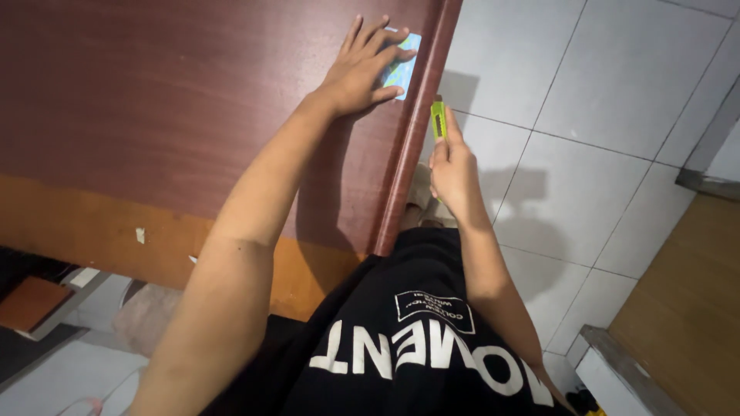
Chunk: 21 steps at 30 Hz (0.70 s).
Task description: Applying adhesive contact paper to a table and trimming the edges with a knife.
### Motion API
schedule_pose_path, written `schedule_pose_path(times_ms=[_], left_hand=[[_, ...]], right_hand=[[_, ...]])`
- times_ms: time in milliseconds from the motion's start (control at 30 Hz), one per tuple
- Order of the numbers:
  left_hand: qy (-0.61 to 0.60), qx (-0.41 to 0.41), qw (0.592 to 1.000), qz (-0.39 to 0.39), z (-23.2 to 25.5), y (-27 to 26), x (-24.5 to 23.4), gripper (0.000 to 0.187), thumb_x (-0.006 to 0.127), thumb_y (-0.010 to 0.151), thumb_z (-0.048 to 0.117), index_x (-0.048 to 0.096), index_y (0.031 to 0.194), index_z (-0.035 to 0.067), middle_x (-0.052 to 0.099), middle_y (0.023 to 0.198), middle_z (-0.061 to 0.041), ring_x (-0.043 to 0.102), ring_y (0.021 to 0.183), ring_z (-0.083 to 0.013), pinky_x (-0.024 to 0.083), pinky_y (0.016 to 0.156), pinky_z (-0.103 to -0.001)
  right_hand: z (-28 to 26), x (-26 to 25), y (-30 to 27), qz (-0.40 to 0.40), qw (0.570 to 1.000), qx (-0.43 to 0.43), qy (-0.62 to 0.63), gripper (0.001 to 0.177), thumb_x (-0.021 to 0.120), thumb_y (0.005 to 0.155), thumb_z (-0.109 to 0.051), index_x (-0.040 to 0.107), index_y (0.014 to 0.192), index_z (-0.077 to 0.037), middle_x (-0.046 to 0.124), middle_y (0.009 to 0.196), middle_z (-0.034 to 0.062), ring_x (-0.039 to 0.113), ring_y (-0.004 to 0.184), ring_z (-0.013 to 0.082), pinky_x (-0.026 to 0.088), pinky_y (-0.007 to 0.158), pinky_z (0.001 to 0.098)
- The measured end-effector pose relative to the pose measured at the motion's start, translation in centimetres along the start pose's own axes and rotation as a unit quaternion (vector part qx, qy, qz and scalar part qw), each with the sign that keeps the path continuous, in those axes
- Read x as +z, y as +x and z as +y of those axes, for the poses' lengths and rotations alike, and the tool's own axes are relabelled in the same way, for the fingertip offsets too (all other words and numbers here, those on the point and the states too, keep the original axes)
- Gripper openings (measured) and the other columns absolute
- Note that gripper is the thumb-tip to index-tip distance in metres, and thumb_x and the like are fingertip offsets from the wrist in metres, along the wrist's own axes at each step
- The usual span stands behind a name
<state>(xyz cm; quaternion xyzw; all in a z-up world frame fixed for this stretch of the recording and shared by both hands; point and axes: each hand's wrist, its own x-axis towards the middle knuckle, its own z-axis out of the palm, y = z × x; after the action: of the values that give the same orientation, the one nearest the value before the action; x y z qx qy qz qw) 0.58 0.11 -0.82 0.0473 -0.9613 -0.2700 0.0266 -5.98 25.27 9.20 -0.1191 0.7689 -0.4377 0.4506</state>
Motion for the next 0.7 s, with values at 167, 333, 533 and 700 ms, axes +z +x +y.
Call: schedule_pose_path(times_ms=[167, 333, 533, 700], left_hand=[[-0.033, -0.024, 0.999, 0.018, 0.8, -1.9, -1.3, 0.063, 0.084, 0.088, 0.038, 0.062, 0.144, 0.022, 0.045, 0.16, -0.006, 0.024, 0.156, -0.0347, 0.008, 0.129, -0.06], [-0.016, -0.035, 0.999, 0.035, 1.7, -4.1, -0.9, 0.061, 0.084, 0.086, 0.037, 0.064, 0.142, 0.022, 0.048, 0.158, -0.006, 0.024, 0.156, -0.0355, 0.01, 0.127, -0.062], [-0.008, -0.036, 0.999, 0.024, 3.7, -5.7, -0.7, 0.061, 0.081, 0.088, 0.044, 0.063, 0.144, 0.024, 0.047, 0.159, -0.004, 0.024, 0.156, -0.0347, 0.01, 0.128, -0.062], [0.004, -0.035, 0.999, 0.014, 4.6, -6.4, -0.5, 0.06, 0.076, 0.092, 0.045, 0.061, 0.146, 0.025, 0.046, 0.16, -0.004, 0.024, 0.156, -0.0341, 0.01, 0.128, -0.062]], right_hand=[[0.4, -1.0, -0.4, 0.014, 1.0, 0.001, -0.002, 0.055, 0.036, 0.109, -0.014, 0.03, 0.163, -0.022, 0.049, 0.066, 0.0005, 0.043, 0.04, 0.0093, 0.041, 0.037, 0.0299], [0.9, -1.1, -0.4, 0.022, 1.0, 0.023, -0.002, 0.055, 0.036, 0.109, -0.016, 0.029, 0.163, -0.024, 0.05, 0.066, 0.001, 0.042, 0.04, 0.0098, 0.042, 0.037, 0.0304], [0.6, -0.8, -0.6, 0.005, 0.999, 0.044, -0.007, 0.057, 0.037, 0.108, -0.016, 0.028, 0.163, -0.029, 0.05, 0.067, 0.0003, 0.042, 0.04, 0.0093, 0.041, 0.037, 0.0305], [1.9, -1.4, -0.5, 0.009, 1.0, 0.014, 0.008, 0.056, 0.036, 0.11, -0.015, 0.029, 0.164, -0.028, 0.049, 0.068, 0.0012, 0.041, 0.04, 0.0101, 0.041, 0.037, 0.031]])
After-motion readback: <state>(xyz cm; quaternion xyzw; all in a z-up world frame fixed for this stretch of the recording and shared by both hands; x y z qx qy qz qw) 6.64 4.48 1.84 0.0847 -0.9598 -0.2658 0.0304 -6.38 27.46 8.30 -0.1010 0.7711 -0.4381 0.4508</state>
